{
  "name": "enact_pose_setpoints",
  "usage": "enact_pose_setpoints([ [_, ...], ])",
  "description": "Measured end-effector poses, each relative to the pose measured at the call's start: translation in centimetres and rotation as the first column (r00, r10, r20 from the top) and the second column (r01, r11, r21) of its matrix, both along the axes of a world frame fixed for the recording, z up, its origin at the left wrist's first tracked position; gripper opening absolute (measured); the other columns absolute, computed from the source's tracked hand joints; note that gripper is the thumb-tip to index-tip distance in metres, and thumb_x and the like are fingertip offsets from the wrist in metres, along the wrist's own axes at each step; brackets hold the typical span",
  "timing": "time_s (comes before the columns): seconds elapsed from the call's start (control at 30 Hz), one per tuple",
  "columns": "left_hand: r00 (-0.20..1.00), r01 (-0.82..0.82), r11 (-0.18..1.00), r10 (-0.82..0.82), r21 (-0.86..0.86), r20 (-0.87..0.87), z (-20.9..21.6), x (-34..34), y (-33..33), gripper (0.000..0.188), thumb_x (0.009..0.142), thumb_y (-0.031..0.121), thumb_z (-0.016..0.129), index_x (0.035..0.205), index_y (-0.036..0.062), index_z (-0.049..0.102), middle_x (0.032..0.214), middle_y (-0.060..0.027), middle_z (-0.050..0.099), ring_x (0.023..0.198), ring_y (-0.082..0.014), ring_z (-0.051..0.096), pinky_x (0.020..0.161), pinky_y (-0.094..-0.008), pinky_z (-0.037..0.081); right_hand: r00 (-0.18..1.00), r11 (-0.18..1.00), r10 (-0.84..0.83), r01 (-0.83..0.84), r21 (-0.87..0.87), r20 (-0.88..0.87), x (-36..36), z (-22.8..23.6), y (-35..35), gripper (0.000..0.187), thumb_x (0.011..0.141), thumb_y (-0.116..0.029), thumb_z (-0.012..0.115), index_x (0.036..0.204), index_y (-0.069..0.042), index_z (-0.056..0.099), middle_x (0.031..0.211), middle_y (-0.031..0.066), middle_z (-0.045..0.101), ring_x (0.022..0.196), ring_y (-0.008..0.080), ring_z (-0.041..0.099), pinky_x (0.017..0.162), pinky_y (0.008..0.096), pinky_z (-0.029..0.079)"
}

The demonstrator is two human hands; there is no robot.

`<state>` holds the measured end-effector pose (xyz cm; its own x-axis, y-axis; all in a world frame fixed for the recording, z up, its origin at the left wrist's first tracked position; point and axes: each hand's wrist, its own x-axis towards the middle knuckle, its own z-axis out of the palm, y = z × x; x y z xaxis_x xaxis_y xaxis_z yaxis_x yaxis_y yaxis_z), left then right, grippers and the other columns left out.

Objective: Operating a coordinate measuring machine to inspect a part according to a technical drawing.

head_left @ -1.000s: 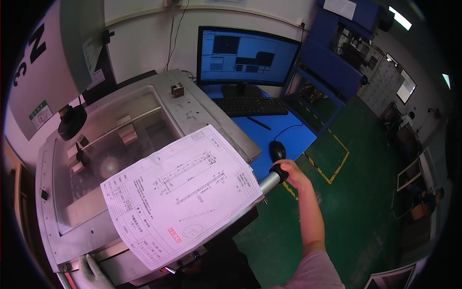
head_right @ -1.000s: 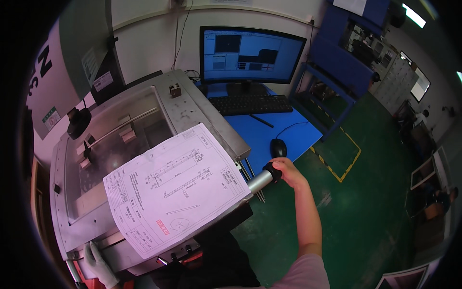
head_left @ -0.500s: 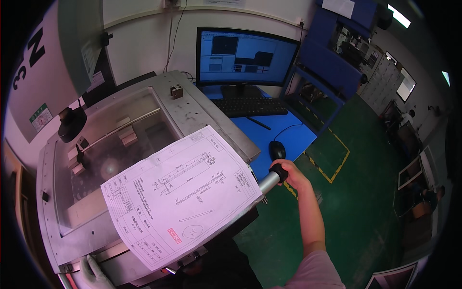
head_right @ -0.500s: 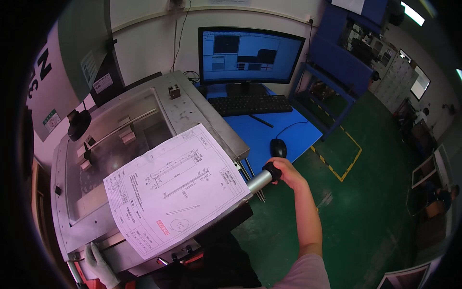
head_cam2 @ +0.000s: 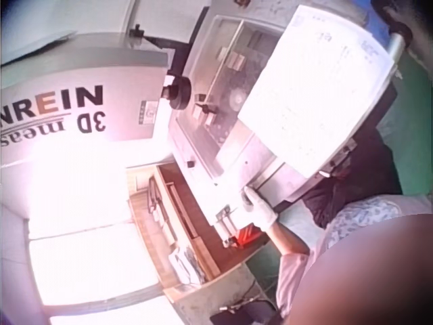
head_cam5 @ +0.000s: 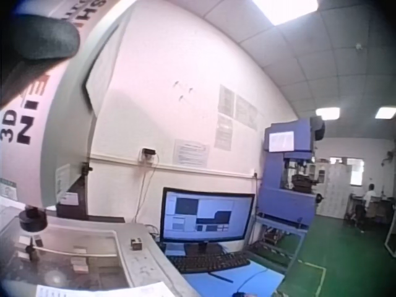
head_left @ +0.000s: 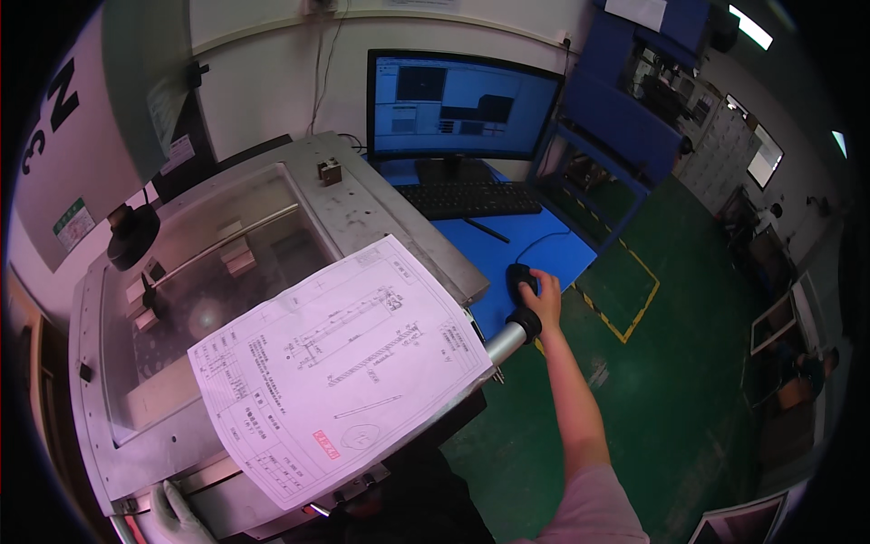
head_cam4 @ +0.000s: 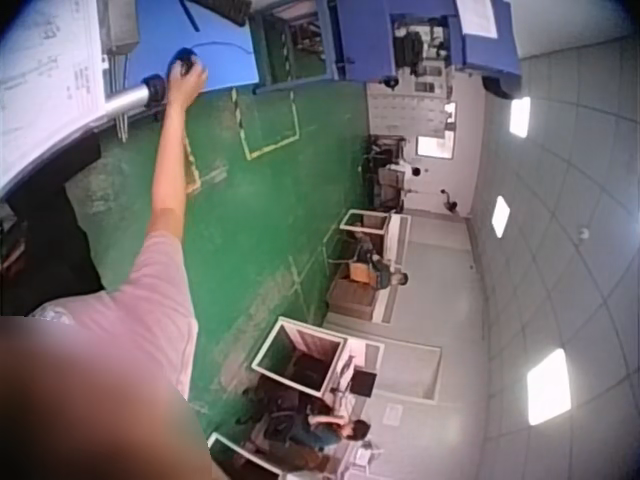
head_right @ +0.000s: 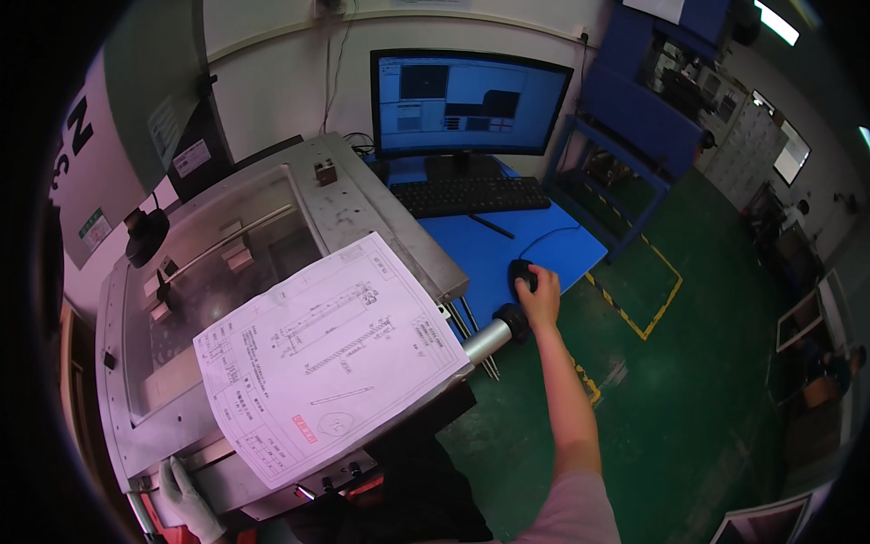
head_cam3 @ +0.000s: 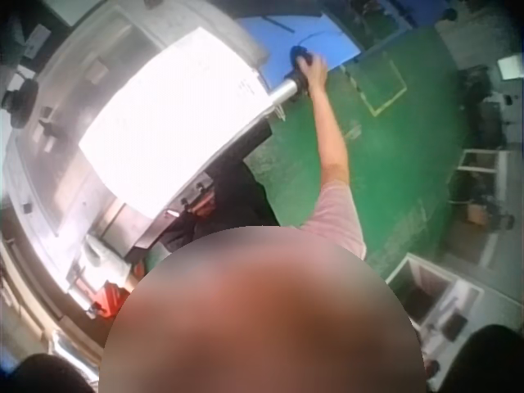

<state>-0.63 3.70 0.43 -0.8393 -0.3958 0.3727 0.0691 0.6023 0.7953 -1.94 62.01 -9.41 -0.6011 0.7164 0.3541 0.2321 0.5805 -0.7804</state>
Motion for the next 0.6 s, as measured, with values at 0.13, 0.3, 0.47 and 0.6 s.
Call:
enact_pose_setpoints([
  [0.13, 0.922, -0.242, 0.939, 0.301, -0.245, 0.242, 3.8, 1.1, 3.8, 0.033, 0.077, 0.028, 0.048, 0.094, 0.0002, 0.054, 0.089, -0.0135, 0.056, 0.078, -0.0224, 0.052, 0.07, -0.0287, 0.041, 0.961, 0.918, -0.215, 0.138, 0.371, 0.176, -1.9, -2.0, -0.9, 0.053, 0.062, -0.028, 0.057, 0.11, -0.013, 0.042, 0.116, 0.0177, 0.031, 0.105, 0.035, 0.03, 0.085, 0.0414, 0.03],
  [0.3, 0.927, -0.226, 0.948, 0.28, -0.225, 0.249, 3.6, 1.3, 3.7, 0.036, 0.077, 0.03, 0.047, 0.096, -0.0005, 0.052, 0.097, -0.0155, 0.053, 0.085, -0.0257, 0.051, 0.077, -0.029, 0.04, 0.937, 0.86, -0.302, 0.188, 0.474, 0.177, -2.4, -3.2, -1.2, 0.051, 0.063, -0.016, 0.055, 0.112, -0.013, 0.041, 0.117, 0.0192, 0.031, 0.103, 0.0352, 0.034, 0.085, 0.0402, 0.031],
  [0.47, 0.941, -0.212, 0.955, 0.257, -0.209, 0.219, 3.5, 1.2, 3.8, 0.037, 0.077, 0.03, 0.048, 0.097, -0.0018, 0.052, 0.097, -0.0156, 0.053, 0.086, -0.0251, 0.05, 0.078, -0.0284, 0.039, 0.951, 0.831, -0.292, 0.202, 0.518, 0.097, -2.6, -3.5, -1.1, 0.046, 0.065, -0.01, 0.052, 0.109, -0.011, 0.042, 0.114, 0.0199, 0.034, 0.102, 0.035, 0.035, 0.084, 0.0397, 0.032],
  [0.6, 0.938, -0.225, 0.958, 0.263, -0.18, 0.226, 3.5, 1.0, 3.9, 0.036, 0.077, 0.029, 0.049, 0.096, -0.0021, 0.052, 0.098, -0.0157, 0.052, 0.087, -0.0246, 0.05, 0.078, -0.028, 0.038, 0.955, 0.837, -0.284, 0.207, 0.507, 0.08, -2.8, -3.5, -1.3, 0.045, 0.065, -0.008, 0.054, 0.108, -0.012, 0.043, 0.113, 0.0204, 0.035, 0.101, 0.0352, 0.036, 0.085, 0.0393, 0.032],
])
